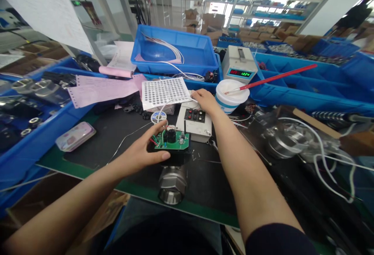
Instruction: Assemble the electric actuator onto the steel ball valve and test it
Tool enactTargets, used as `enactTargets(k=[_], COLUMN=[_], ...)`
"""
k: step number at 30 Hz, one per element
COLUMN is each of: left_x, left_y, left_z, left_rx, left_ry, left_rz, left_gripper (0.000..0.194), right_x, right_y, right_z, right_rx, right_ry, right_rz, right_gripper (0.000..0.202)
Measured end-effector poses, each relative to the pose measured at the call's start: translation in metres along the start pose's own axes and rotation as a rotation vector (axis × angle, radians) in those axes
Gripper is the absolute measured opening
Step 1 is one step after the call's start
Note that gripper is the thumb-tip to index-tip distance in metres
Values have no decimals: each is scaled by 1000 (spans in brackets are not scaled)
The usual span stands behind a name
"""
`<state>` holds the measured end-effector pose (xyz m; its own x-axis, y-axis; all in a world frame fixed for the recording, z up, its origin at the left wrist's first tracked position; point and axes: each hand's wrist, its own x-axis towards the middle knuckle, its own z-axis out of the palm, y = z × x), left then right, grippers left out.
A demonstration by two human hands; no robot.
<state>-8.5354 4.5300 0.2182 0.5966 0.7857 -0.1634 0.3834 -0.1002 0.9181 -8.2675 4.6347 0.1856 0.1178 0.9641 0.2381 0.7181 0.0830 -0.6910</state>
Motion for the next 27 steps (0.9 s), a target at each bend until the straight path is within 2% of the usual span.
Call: enactTargets(k=[4,7,9,12,14,16,18,21,27], left_x=[1,0,0,2,5,8,10,11,4], left_y=[0,1,1,-2,-5,-8,-11,-12,-9], left_z=[3,5,6,7,8,9,11,13,16], left_rx=[33,48,33,10,-1,-4,-3,-4,4], left_ry=[7,16,13,12,18,27,43,66,91], left_rz=[13,30,38,46,62,83,100,101,107], left_gripper=[97,98,97,95,95,94,93,91,90], right_x=[4,0,-16,-66,-110,-149,-176,-191,-188], right_y=[7,9,6,-7,-18,-26,-33,-42,-52], right_z=[4,1,-5,-9,-4,8,22,37,40], right_rx=[81,147,215,460,607,713,809,923,1004], right_ry=[48,166,299,506,462,271,95,-10,19], right_rz=[-22,-22,-37,-143,-169,-133,-91,-5,50], right_gripper=[32,33,35,30,28,39,58,75,79])
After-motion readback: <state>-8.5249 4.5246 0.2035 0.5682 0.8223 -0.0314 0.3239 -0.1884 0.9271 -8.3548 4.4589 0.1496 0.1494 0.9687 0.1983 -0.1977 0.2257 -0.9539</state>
